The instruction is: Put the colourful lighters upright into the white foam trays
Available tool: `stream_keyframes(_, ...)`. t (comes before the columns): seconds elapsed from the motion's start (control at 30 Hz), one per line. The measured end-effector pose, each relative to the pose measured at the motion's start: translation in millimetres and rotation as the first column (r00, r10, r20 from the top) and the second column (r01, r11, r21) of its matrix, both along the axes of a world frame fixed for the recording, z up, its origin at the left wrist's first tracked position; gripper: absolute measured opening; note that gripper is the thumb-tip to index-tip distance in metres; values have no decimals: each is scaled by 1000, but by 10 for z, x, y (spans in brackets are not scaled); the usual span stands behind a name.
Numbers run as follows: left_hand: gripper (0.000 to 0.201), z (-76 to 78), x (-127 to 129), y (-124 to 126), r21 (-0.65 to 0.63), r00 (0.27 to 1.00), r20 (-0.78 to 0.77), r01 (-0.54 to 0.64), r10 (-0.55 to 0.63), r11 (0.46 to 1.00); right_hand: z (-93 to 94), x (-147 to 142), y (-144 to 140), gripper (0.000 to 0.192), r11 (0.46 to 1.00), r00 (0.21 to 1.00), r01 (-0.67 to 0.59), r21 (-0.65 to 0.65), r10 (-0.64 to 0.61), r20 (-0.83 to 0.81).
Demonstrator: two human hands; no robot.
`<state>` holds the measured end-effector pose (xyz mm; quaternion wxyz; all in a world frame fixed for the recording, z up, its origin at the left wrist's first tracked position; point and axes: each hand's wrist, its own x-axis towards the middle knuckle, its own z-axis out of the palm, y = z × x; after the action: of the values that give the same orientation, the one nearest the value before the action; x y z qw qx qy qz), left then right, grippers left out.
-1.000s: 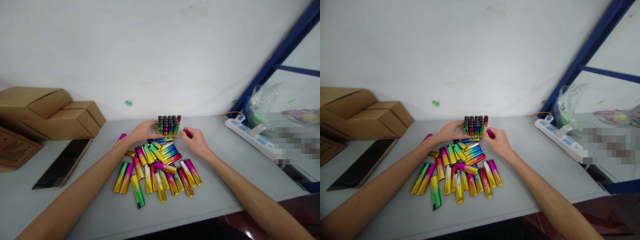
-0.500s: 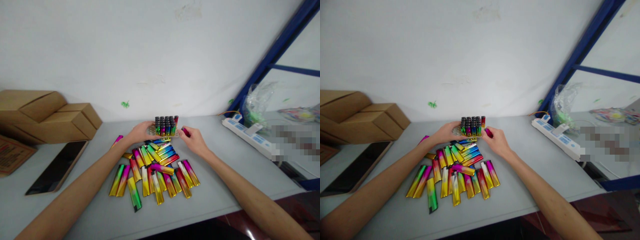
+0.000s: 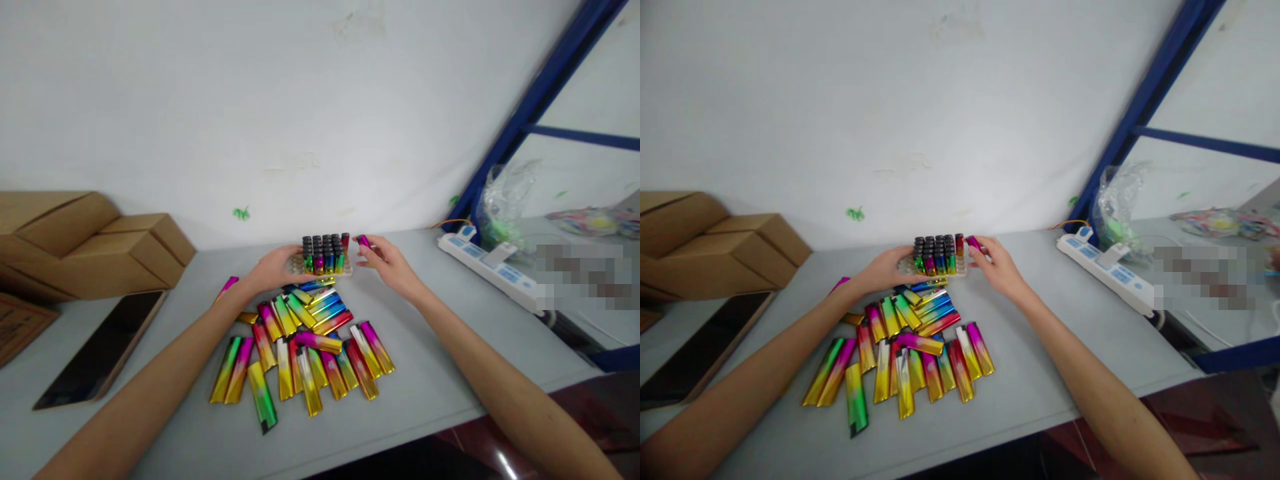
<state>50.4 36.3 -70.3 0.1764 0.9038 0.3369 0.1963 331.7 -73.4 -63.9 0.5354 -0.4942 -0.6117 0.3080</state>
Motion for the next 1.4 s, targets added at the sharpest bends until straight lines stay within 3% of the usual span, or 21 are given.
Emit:
stream_keyframes(0.33, 80, 22, 7, 9, -9, 1000, 5, 11, -11, 1000, 11, 21, 409, 27, 996, 996, 16, 84, -23, 85)
stream_keyframes(0.53, 76, 32, 11, -15, -15, 1000, 9, 7, -7, 1000, -25, -11, 347, 30, 981, 964, 28, 190, -76, 255)
stream_keyframes(0.7, 76, 34, 11, -21, -23, 1000, 13, 0, 1, 1000, -83, -11, 370, 36, 986, 976, -15, 169, -22, 215)
stream_keyframes(0.9, 75, 11, 3, -7, -15, 1000, 6, -1, 1, 1000, -88, -59, 399, 29, 981, 968, 82, 175, -121, 221)
stream_keyframes(1.13, 74, 17, 7, -13, 14, 1000, -11, -7, 7, 1000, -155, -44, 387, 28, 991, 974, 80, 105, -100, 202)
stream_keyframes(1.3, 75, 4, 5, -6, -1, 1000, -1, -9, 9, 1000, -50, 56, 215, 31, 997, 917, 78, 30, -83, 390)
stream_keyframes(1.37, 75, 4, 6, -10, -7, 1000, 0, -6, 6, 1000, 95, 111, 95, 33, 996, 840, 36, -87, 17, 542)
stream_keyframes(1.4, 75, 5, 7, -13, -8, 1000, -2, -6, 6, 1000, 180, 135, 32, 33, 981, 788, -34, -193, 145, 599)
